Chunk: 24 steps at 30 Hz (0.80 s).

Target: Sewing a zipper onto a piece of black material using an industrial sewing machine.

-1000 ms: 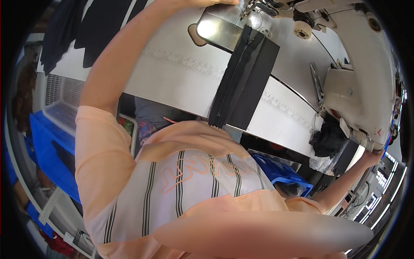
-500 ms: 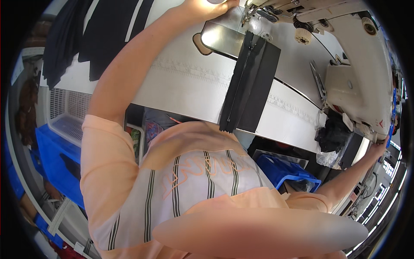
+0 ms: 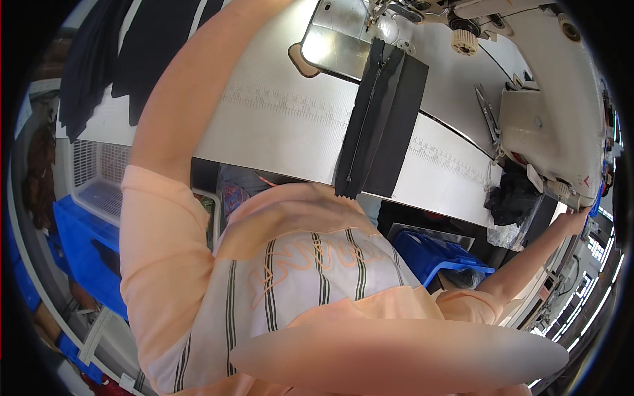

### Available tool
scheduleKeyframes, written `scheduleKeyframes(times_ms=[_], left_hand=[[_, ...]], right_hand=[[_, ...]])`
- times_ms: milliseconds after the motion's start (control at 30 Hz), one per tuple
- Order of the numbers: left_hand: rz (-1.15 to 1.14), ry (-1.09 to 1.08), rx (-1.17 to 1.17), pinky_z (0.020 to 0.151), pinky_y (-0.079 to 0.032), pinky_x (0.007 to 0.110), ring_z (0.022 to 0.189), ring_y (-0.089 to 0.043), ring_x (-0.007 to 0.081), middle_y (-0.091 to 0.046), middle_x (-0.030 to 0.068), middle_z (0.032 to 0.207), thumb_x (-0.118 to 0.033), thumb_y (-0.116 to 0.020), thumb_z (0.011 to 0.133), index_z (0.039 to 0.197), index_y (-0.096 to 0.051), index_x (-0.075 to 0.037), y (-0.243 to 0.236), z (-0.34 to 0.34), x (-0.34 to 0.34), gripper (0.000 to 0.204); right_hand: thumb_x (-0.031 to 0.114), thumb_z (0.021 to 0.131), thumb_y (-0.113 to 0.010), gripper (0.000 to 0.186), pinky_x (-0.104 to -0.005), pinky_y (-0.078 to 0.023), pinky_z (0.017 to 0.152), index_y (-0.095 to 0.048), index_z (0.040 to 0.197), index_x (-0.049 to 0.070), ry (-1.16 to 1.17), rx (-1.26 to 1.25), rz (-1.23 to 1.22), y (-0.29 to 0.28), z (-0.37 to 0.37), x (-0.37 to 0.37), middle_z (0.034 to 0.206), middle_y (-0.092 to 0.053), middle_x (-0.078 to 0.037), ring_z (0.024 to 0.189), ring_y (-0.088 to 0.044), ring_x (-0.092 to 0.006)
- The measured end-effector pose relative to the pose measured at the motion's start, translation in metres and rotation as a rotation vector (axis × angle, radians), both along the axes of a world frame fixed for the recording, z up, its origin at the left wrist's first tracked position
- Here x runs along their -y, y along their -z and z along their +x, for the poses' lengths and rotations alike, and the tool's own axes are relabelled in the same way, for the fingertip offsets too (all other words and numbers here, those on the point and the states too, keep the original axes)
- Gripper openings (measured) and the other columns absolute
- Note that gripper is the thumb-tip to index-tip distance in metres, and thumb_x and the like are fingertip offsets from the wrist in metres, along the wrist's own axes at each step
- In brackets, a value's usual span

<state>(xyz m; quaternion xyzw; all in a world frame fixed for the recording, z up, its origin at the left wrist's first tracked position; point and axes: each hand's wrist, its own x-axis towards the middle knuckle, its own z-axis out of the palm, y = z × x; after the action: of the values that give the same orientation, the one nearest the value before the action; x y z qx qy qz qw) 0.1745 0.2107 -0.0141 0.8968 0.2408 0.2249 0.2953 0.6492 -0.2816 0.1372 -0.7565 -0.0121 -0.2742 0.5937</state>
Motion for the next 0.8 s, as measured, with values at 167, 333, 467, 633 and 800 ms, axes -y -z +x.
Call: scheduleKeyframes(times_ms=[167, 333, 467, 633, 800], left_hand=[[0.153, -0.151, -0.165, 0.106, -0.037, 0.036, 0.126, -0.051, 0.0221, -0.060, 0.0063, 0.131, -0.020, -0.069, 0.087, 0.126, -0.062, -0.010, -0.044, -0.089, 0.041, 0.041], [0.370, -0.209, -0.391, 0.112, -0.028, 0.048, 0.130, -0.050, 0.0241, -0.059, 0.0056, 0.134, -0.025, -0.068, 0.086, 0.128, -0.062, -0.011, -0.047, -0.212, 0.134, 0.045], [0.240, -0.309, -0.305, 0.109, -0.030, 0.054, 0.132, -0.048, 0.0271, -0.057, 0.0036, 0.137, -0.028, -0.071, 0.083, 0.126, -0.064, -0.013, -0.025, -0.236, 0.157, 0.046], [0.321, -0.258, -0.212, 0.100, -0.043, 0.039, 0.118, -0.057, 0.0265, -0.061, 0.0075, 0.129, -0.014, -0.068, 0.085, 0.121, -0.064, -0.006, -0.025, -0.229, 0.142, 0.037], [0.472, -0.229, -0.201, 0.088, -0.051, 0.034, 0.103, -0.062, 0.0251, -0.065, 0.0085, 0.117, -0.003, -0.064, 0.085, 0.114, -0.065, -0.001, -0.028, -0.227, 0.125, 0.029]], right_hand=[[0.009, 0.093, -0.057, 0.022, -0.0287, -0.053, 0.075, -0.063, 0.104, -0.010, -0.504, 0.838, -0.350, 0.013, -0.205, -0.090, 0.105, -0.069, -0.018, 0.090, -0.068, -0.0235], [0.014, 0.078, -0.076, 0.033, -0.0386, -0.041, 0.097, -0.069, 0.109, 0.007, -1.216, 0.716, -0.874, 0.109, -0.329, -0.179, 0.124, -0.063, -0.004, 0.114, -0.055, -0.0283], [0.019, 0.077, -0.077, 0.038, -0.0366, -0.043, 0.090, -0.067, 0.112, 0.008, -1.241, 0.849, -0.881, 0.129, -0.349, -0.214, 0.120, -0.064, -0.001, 0.107, -0.057, -0.0242], [0.023, 0.075, -0.078, 0.042, -0.0345, -0.044, 0.086, -0.067, 0.113, 0.008, -1.179, 0.886, -0.949, 0.134, -0.358, -0.216, 0.120, -0.065, 0.000, 0.102, -0.058, -0.0203], [0.021, 0.076, -0.077, 0.042, -0.0354, -0.045, 0.088, -0.067, 0.115, 0.008, -1.194, 0.872, -1.004, 0.141, -0.353, -0.213, 0.124, -0.064, -0.001, 0.106, -0.058, -0.0218]])
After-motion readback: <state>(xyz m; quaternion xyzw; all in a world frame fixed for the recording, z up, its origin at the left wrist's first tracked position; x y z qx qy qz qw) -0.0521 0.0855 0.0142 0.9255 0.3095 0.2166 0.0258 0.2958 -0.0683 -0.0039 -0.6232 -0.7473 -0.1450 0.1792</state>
